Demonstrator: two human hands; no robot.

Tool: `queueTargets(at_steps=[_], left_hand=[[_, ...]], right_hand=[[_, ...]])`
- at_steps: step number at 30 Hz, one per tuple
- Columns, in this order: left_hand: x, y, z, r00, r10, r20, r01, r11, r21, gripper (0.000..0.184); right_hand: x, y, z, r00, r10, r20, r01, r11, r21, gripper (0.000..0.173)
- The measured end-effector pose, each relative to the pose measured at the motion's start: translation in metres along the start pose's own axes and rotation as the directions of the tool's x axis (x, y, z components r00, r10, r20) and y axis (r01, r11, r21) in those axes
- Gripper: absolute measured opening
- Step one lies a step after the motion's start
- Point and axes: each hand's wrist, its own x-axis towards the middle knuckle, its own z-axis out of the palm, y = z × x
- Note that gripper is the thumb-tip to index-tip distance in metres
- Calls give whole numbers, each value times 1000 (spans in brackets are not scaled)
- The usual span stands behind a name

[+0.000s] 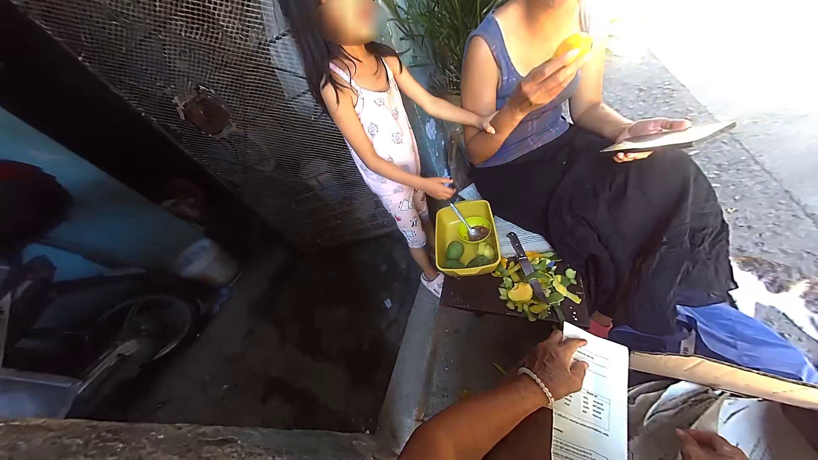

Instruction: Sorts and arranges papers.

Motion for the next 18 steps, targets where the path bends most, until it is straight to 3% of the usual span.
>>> queueTargets(at_steps=[4, 8, 10, 13, 15, 18], left_hand=[[0, 0, 1, 1000, 6, -6, -6, 998, -58, 42], [3, -2, 2, 998, 33, -52, -38, 995, -96, 41], [0, 1, 0, 996, 47, -73, -55, 993, -105, 42], [-1, 5, 2, 992, 78, -103, -92, 987, -134, 43], [0, 3, 5, 993, 71, -95, -86, 984, -156, 44], [1, 2, 7, 995, 63, -73, -76, 977, -200, 38]], right_hand=[[-10, -16, -7, 993, -17, -118, 39, 981, 189, 34], [-17, -33, -13, 974, -20, -227, 136, 849, 510, 72], [-35, -54, -28, 954, -75, -290, 235, 788, 569, 90], [-48, -82, -50, 944, -179, -277, 295, 835, 465, 98], [-61, -113, -70, 962, -251, -104, 270, 924, 272, 96], [-84, -156, -75, 943, -322, 81, 317, 946, 65, 97]])
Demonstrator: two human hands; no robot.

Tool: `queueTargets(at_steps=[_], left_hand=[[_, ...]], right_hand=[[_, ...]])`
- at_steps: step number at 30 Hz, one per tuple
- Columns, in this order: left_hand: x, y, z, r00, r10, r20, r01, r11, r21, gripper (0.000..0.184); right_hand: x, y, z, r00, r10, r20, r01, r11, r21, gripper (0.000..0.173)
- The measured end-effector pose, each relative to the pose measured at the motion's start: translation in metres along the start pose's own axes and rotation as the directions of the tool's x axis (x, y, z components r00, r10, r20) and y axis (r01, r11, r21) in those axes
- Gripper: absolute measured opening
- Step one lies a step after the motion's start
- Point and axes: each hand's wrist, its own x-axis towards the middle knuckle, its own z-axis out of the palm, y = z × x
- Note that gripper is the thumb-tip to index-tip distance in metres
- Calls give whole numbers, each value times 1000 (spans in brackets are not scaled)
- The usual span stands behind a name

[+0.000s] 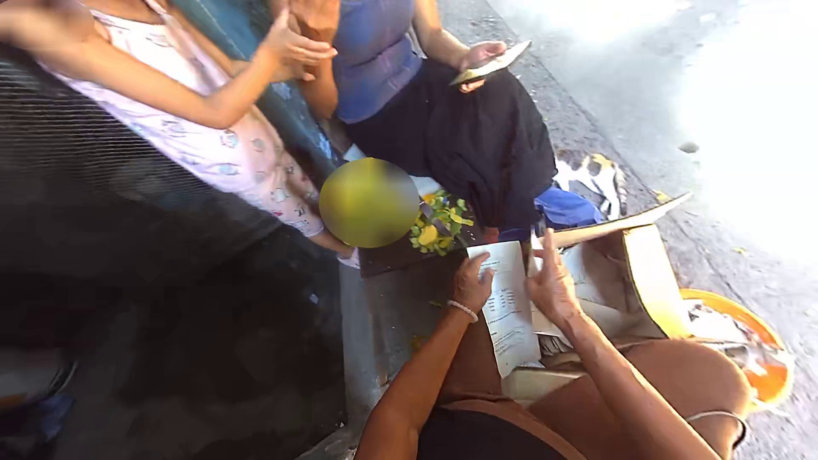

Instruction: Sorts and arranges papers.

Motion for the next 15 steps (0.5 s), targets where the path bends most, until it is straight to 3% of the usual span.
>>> queueTargets(at_steps=[3, 6, 12, 15], left_hand=[[-2, 0, -1, 1000, 8, -4, -9, 998, -54, 40], [-6, -2, -8, 999, -48, -17, 45, 988, -146, 45], [0, -17, -9, 993, -103, -60, 80, 949, -304, 34], [3, -19, -9, 988, -144, -48, 124, 950, -287, 32]], right_hand=[[-13, -39, 16, 986, 28, 166, 1, 985, -171, 96], [-21, -52, 44, 976, -3, 219, 57, 969, -239, 82], [-36, -34, 85, 959, -281, 14, 279, 939, -201, 48], [-33, -22, 74, 937, -326, 129, 334, 941, -48, 48]])
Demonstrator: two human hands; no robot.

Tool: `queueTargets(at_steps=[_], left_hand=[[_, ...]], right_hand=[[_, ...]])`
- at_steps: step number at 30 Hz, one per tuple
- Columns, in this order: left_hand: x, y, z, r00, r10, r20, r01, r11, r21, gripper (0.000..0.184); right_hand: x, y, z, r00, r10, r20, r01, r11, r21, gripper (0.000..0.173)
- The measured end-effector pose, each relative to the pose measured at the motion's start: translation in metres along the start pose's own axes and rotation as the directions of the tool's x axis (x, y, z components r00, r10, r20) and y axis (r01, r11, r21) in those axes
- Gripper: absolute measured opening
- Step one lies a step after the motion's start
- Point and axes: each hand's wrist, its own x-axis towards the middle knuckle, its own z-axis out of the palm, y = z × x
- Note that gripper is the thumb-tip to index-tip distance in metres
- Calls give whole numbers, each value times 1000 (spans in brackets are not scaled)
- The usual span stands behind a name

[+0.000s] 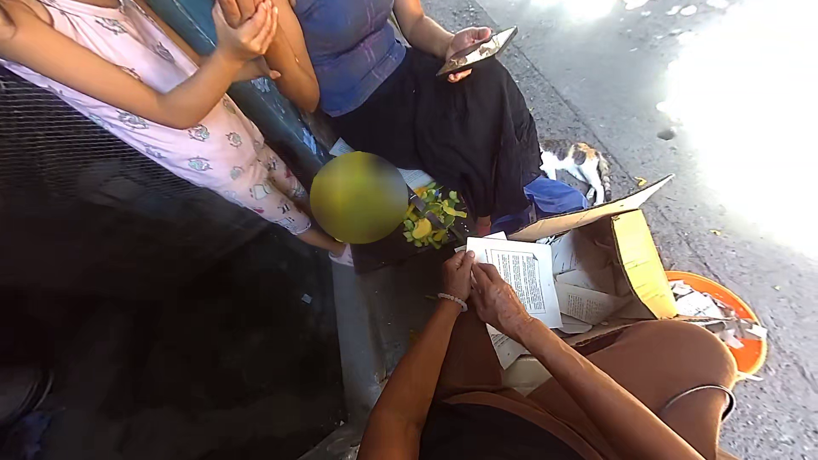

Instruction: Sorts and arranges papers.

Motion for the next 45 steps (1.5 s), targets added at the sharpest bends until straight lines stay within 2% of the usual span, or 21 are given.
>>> queueTargets(at_steps=[1, 3, 6, 8, 10, 12, 14, 18, 21, 23, 25, 28, 29, 31, 34, 36, 38, 40, 42, 43, 45], left_hand=[[0, -1, 1, 1000, -3, 1, 3, 1000, 13, 32], [0, -2, 3, 1000, 4, 13, -5, 999, 37, 33], [0, -6, 7, 999, 21, 32, -22, 998, 58, 34], [-1, -6, 8, 998, 27, 55, -30, 998, 50, 34], [-3, -5, 6, 997, 31, 74, -34, 999, 34, 33], [-3, -2, 4, 997, 38, 72, -39, 999, 14, 33], [-6, 2, 2, 998, 59, 28, -58, 997, -46, 34], [-14, 15, -12, 977, 139, -164, -168, 969, -181, 24], [-22, 61, -55, 904, 317, -287, -347, 936, -61, 20], [-36, 111, -92, 817, 512, -265, -532, 847, -3, 19], [-55, 160, -122, 746, 623, -237, -661, 735, -149, 30], [-82, 204, -150, 707, 684, -180, -679, 584, -444, 76], [-87, 209, -155, 698, 694, -179, -675, 553, -488, 80], [-88, 201, -155, 740, 656, -148, -604, 553, -574, 61], [-82, 162, -125, 895, 445, 32, -294, 643, -707, 14], [-78, 138, -98, 928, 323, 184, -108, 708, -697, 18], [-75, 120, -77, 948, 194, 251, 8, 777, -629, 23], [-67, 100, -60, 972, 113, 207, 24, 825, -564, 21], [-53, 81, -48, 999, -24, 30, 36, 860, -509, 20], [-46, 71, -44, 992, -95, -85, 45, 887, -459, 21], [-34, 58, -44, 960, -176, -219, 78, 917, -392, 29]], right_hand=[[2, 7, -9, 999, -11, 48, 8, 999, 51, 47], [12, 26, -29, 998, -33, 46, 29, 996, 82, 43], [32, 50, -53, 999, -16, -47, 11, 995, -104, 47], [44, 64, -63, 999, 29, 46, -20, 981, -194, 46], [52, 74, -66, 988, 51, 149, -23, 983, -183, 38], [56, 78, -67, 982, 58, 182, -31, 989, -145, 29], [56, 78, -69, 975, 119, 186, -88, 982, -165, 25], [49, 92, -78, 975, 212, 61, -197, 962, -191, 29], [46, 100, -95, 977, 211, 8, -207, 963, -176, 24], [47, 101, -106, 985, 170, -3, -169, 976, -136, 23], [54, 96, -116, 992, 127, 7, -126, 987, -105, 24], [66, 66, -135, 997, 67, 39, -62, 992, -110, 26], [70, 53, -141, 997, 48, 56, -41, 991, -126, 26], [78, 28, -152, 995, 18, 96, -3, 988, -154, 25], [89, 14, -156, 993, 44, 114, -21, 981, -195, 19], [94, 6, -162, 992, 82, 96, -58, 970, -234, 16], [95, 4, -168, 990, 111, 85, -88, 967, -240, 15], [91, 10, -172, 995, 83, 63, -69, 976, -208, 16], [88, 16, -177, 998, 49, 45, -40, 983, -181, 21], [87, 20, -177, 998, 56, 38, -49, 985, -163, 23], [87, 24, -173, 997, 73, 3, -72, 993, -88, 26]])
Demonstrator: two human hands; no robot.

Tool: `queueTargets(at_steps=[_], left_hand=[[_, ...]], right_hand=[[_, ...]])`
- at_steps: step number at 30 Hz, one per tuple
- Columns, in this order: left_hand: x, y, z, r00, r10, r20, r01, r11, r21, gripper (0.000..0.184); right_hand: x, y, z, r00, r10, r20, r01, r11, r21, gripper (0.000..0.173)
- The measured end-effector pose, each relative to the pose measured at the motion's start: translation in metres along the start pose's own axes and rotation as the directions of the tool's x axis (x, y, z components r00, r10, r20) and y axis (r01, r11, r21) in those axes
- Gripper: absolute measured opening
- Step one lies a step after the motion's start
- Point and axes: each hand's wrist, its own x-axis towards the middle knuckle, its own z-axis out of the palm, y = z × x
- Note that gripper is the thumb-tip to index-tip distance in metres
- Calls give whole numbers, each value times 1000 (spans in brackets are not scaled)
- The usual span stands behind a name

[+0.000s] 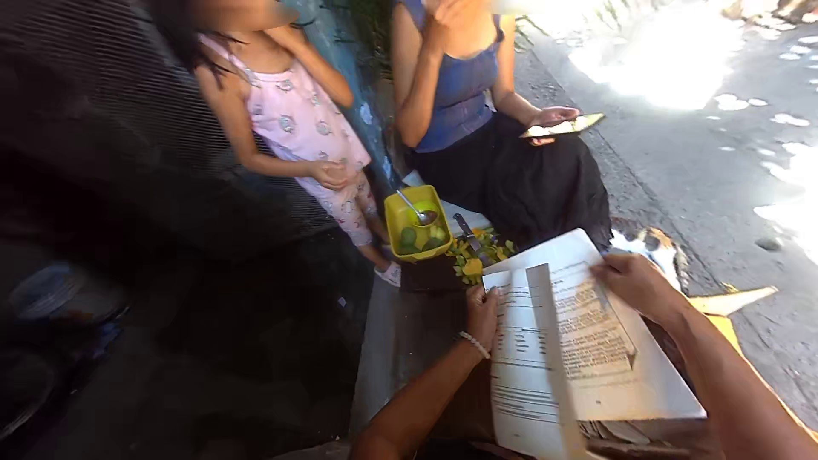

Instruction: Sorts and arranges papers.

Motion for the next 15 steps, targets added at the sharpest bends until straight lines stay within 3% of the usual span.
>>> queueTargets(at_steps=[3, 7, 11, 15], left_hand=[[18, -6, -2, 994, -25, -107, 17, 997, -71, 35], [22, -2, -6, 988, -129, -81, 109, 970, -218, 35], [26, -7, -16, 982, -175, -70, 174, 984, -22, 31], [29, -11, -24, 981, -186, -58, 193, 968, 159, 31]], right_hand=[[0, -1, 16, 998, 24, -54, -13, 978, 208, 22], [-9, -4, 47, 994, 108, -33, -83, 894, 441, 17], [-18, 15, 80, 989, 150, 15, -128, 784, 607, 15], [-32, 20, 97, 982, 159, 102, -187, 729, 659, 16]])
